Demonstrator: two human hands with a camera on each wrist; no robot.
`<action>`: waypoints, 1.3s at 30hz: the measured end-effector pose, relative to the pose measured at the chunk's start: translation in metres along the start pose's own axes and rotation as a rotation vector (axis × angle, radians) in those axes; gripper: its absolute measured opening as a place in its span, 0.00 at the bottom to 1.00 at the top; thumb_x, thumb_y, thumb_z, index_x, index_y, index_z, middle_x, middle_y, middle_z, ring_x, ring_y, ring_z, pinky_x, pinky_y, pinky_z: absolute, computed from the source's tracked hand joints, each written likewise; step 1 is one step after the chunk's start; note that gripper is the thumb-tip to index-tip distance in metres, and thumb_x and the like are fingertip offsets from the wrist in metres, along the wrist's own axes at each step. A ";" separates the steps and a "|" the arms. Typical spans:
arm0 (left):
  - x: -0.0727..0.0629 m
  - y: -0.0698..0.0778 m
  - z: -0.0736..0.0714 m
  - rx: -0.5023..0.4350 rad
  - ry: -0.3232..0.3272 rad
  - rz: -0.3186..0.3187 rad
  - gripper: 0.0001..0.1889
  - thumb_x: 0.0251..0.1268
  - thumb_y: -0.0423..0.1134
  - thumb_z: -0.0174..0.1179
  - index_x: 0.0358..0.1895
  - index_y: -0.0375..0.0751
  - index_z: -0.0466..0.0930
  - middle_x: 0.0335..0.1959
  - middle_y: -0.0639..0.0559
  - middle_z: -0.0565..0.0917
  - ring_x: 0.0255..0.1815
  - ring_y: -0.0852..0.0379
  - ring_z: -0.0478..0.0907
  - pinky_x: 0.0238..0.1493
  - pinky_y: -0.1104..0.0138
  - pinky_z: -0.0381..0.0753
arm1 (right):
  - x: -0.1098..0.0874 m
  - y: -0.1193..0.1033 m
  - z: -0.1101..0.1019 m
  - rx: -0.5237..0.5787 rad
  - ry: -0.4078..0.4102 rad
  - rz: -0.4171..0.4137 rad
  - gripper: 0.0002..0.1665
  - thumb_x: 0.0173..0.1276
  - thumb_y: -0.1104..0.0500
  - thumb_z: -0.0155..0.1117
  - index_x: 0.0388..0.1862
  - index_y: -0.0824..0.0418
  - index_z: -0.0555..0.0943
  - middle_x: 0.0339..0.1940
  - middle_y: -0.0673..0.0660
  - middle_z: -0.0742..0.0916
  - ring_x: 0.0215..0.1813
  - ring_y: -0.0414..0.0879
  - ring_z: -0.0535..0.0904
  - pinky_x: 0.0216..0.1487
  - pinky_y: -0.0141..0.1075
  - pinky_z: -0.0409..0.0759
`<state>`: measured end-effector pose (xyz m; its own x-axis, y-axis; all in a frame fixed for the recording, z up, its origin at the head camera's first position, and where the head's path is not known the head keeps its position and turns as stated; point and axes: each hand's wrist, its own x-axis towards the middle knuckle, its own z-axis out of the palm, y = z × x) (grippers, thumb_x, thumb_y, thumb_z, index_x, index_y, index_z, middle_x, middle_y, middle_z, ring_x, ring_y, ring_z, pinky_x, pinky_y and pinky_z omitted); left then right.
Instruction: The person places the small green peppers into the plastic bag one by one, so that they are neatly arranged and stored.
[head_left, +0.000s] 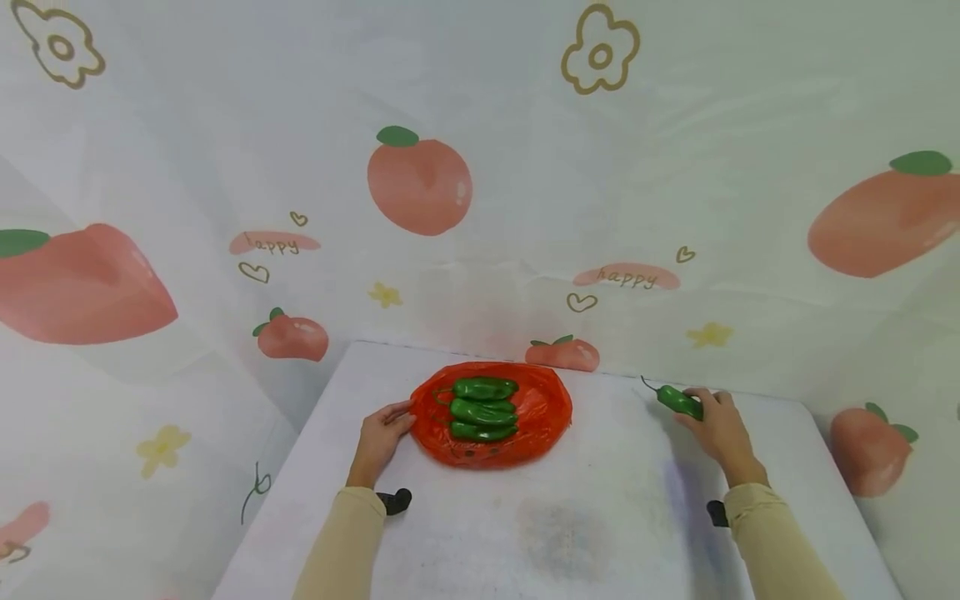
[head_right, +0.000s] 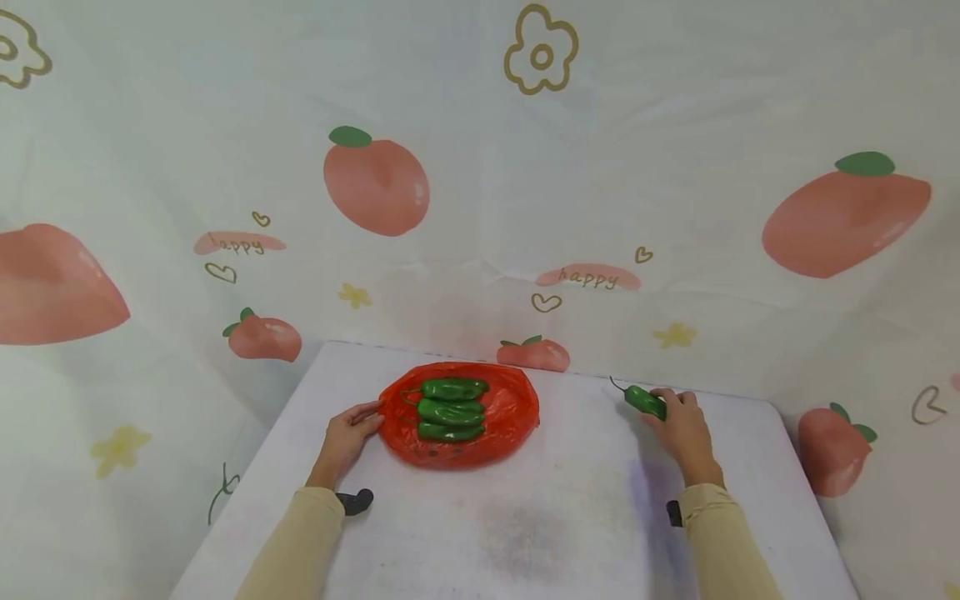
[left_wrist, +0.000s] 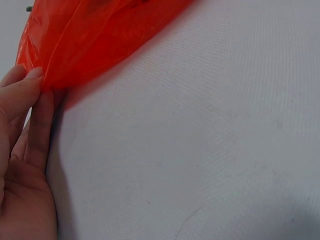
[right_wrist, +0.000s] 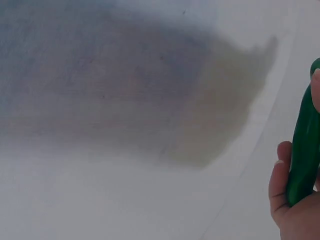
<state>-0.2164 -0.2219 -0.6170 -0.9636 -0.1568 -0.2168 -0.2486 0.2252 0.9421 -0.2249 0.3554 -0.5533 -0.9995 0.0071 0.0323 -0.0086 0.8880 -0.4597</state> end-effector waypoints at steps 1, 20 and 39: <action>0.000 0.000 0.000 0.001 -0.002 -0.002 0.20 0.71 0.39 0.65 0.64 0.45 0.82 0.65 0.44 0.83 0.68 0.50 0.79 0.65 0.65 0.82 | -0.001 -0.002 0.000 0.008 0.006 -0.005 0.31 0.71 0.55 0.68 0.67 0.68 0.71 0.55 0.80 0.71 0.51 0.75 0.76 0.49 0.67 0.77; -0.004 0.001 0.003 0.017 0.006 0.037 0.20 0.71 0.39 0.65 0.64 0.42 0.81 0.64 0.41 0.83 0.63 0.54 0.82 0.54 0.79 0.82 | -0.016 -0.030 0.002 0.089 0.126 -0.116 0.30 0.68 0.67 0.67 0.67 0.70 0.73 0.55 0.79 0.72 0.54 0.77 0.74 0.54 0.70 0.74; 0.003 -0.005 -0.001 -0.014 -0.019 0.024 0.20 0.71 0.41 0.65 0.64 0.46 0.81 0.65 0.45 0.83 0.64 0.56 0.82 0.57 0.75 0.83 | -0.022 -0.066 0.006 0.145 0.164 -0.206 0.30 0.67 0.70 0.67 0.68 0.68 0.73 0.59 0.75 0.75 0.59 0.74 0.73 0.59 0.69 0.73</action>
<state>-0.2176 -0.2246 -0.6220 -0.9710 -0.1329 -0.1988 -0.2241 0.2149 0.9506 -0.2027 0.2944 -0.5290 -0.9577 -0.0821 0.2759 -0.2273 0.8038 -0.5498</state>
